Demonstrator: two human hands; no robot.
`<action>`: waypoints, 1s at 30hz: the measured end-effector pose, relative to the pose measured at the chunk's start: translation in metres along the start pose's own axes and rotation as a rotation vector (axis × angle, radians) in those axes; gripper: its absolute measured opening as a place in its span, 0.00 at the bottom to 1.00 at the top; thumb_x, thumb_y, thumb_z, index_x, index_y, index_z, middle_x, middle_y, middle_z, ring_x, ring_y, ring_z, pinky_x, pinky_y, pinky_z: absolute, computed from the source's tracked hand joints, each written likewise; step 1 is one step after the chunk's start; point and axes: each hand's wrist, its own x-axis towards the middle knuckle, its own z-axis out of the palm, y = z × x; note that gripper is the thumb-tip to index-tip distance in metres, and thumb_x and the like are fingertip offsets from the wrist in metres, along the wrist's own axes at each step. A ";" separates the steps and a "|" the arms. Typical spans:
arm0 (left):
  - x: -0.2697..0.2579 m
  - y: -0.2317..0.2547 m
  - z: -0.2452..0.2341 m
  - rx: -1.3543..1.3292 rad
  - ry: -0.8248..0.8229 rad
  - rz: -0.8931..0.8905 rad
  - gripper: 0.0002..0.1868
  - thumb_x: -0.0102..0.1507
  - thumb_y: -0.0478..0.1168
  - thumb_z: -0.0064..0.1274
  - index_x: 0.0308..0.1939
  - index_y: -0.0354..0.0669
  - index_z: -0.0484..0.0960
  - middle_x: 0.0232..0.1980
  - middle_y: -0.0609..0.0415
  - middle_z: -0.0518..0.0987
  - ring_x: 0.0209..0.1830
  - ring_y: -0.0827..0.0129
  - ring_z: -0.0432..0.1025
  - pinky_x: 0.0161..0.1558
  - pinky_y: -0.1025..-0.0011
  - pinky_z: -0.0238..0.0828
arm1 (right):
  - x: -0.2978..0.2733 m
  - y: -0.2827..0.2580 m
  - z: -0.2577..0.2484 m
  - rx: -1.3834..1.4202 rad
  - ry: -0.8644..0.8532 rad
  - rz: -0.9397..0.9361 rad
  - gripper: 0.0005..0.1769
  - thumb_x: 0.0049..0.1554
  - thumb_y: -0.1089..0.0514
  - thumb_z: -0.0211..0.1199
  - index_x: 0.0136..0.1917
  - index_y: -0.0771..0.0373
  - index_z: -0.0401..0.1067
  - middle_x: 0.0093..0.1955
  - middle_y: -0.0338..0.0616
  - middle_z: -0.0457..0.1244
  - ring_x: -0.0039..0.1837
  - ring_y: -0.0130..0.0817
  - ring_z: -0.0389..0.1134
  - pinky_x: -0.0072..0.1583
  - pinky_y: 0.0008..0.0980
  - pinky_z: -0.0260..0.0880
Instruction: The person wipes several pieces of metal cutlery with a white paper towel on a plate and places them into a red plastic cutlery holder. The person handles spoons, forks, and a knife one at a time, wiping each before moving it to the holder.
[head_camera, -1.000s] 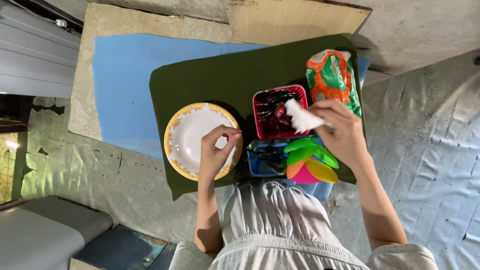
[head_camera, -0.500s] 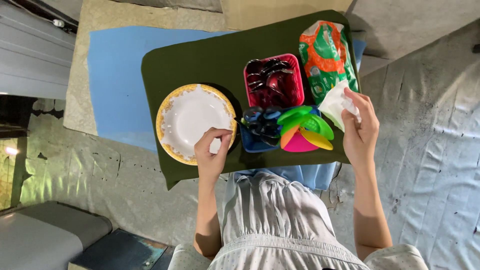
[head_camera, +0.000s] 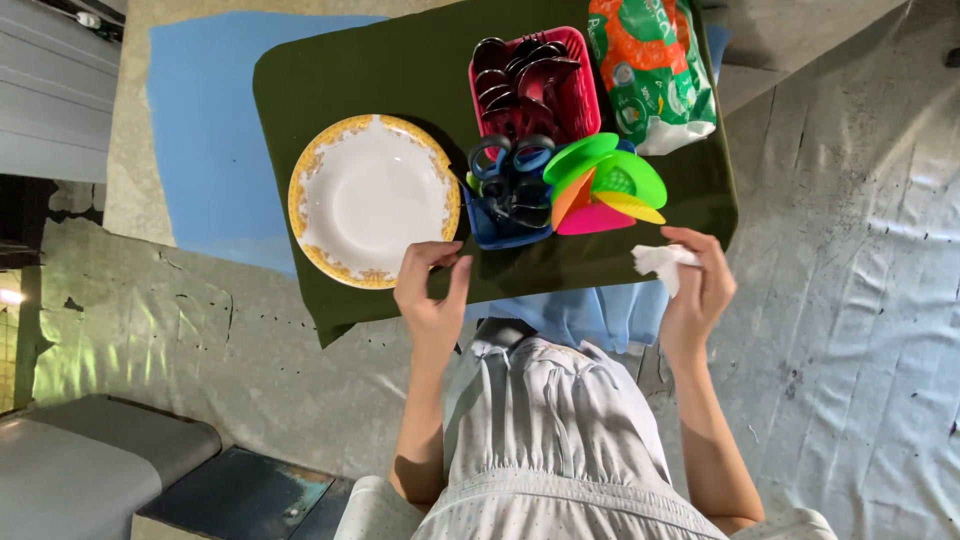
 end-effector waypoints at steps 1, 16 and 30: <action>0.003 0.001 0.002 0.001 0.001 0.003 0.03 0.67 0.33 0.57 0.44 0.40 0.82 0.35 0.56 0.77 0.35 0.69 0.72 0.45 0.68 0.71 | -0.005 -0.002 0.005 0.003 0.001 -0.002 0.20 0.61 0.63 0.44 0.57 0.67 0.75 0.48 0.52 0.66 0.45 0.35 0.62 0.52 0.34 0.63; 0.045 -0.008 0.028 0.379 -0.189 0.631 0.11 0.60 0.35 0.67 0.45 0.46 0.84 0.35 0.58 0.75 0.38 0.68 0.72 0.48 0.71 0.62 | -0.018 -0.055 0.089 -0.461 0.099 -0.507 0.06 0.56 0.61 0.73 0.48 0.53 0.83 0.35 0.33 0.70 0.31 0.38 0.66 0.39 0.31 0.64; 0.048 -0.015 0.015 0.171 -0.156 0.619 0.06 0.58 0.35 0.68 0.35 0.50 0.85 0.33 0.63 0.77 0.33 0.72 0.70 0.46 0.74 0.62 | -0.025 -0.054 0.103 -0.455 0.185 -0.576 0.06 0.54 0.66 0.75 0.44 0.57 0.82 0.33 0.38 0.67 0.30 0.41 0.63 0.38 0.34 0.63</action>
